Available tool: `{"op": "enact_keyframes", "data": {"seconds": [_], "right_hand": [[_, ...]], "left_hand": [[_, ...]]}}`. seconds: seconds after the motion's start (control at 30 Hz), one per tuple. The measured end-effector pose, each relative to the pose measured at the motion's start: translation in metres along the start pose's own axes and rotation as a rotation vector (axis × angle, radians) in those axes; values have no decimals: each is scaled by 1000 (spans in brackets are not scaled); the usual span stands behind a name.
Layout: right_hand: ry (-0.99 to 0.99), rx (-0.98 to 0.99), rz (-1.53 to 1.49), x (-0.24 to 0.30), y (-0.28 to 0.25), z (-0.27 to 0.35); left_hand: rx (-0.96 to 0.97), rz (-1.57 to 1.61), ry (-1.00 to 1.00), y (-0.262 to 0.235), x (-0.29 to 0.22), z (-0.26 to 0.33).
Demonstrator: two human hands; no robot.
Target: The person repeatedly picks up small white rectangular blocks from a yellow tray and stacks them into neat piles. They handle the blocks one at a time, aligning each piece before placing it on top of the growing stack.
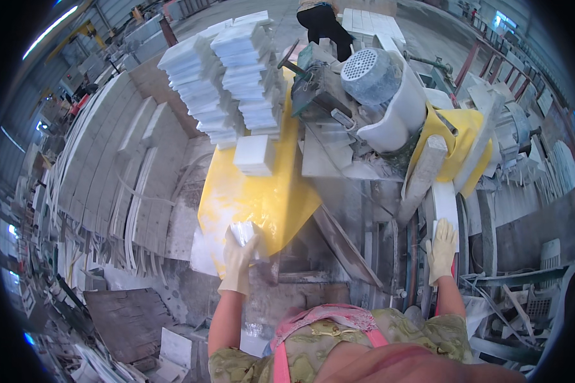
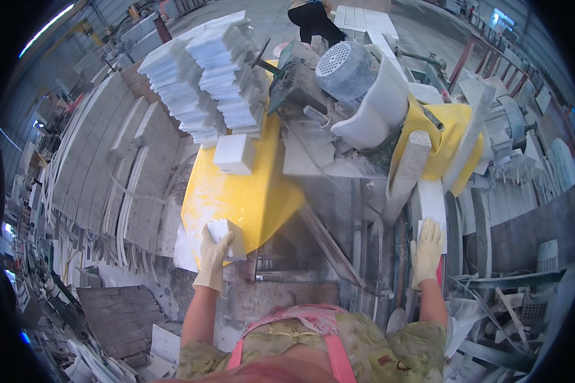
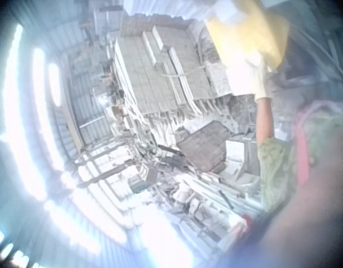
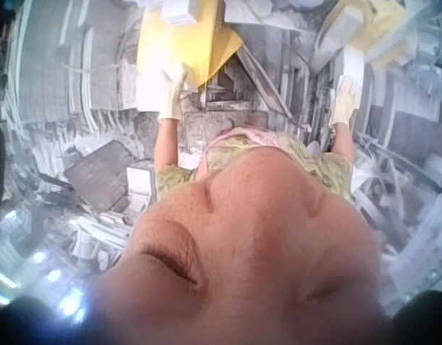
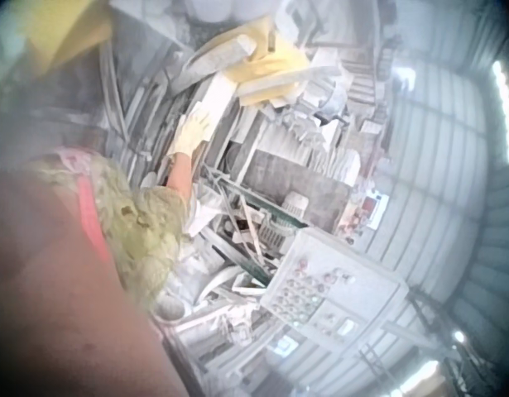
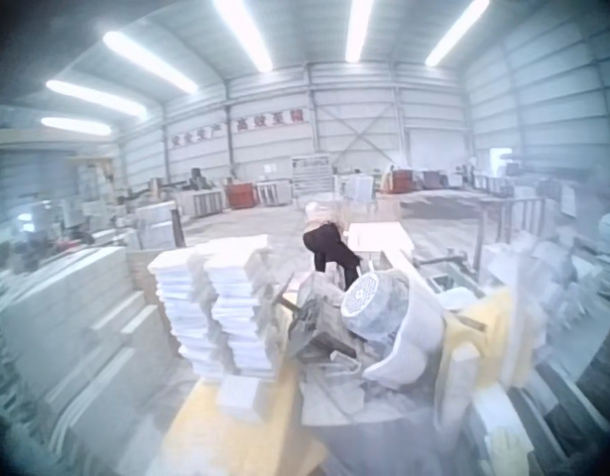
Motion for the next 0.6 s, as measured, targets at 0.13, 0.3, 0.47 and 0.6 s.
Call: {"op": "enact_keyframes", "data": {"seconds": [0.13,0.3,0.47,0.6], "right_hand": [[24,-22,61,-5,15,-22],[-22,-132,10,-17,9,-19],[-47,-215,-444,-64,-17,-8],[-41,-313,-188,-81,-38,4]], "left_hand": [[37,141,-30,1,1,0],[7,67,19,6,17,-9],[96,399,-3,9,21,-11],[174,419,39,3,3,-6]]}}
Point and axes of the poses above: each hand's wrist, its own z-axis away from the middle knuckle, its own y-axis out of the palm, x = y × z, the point moved 2 cm from there along -z, towards the middle knuckle, and after that the axes turned 4 degrees about y, right-handed, at the moved point
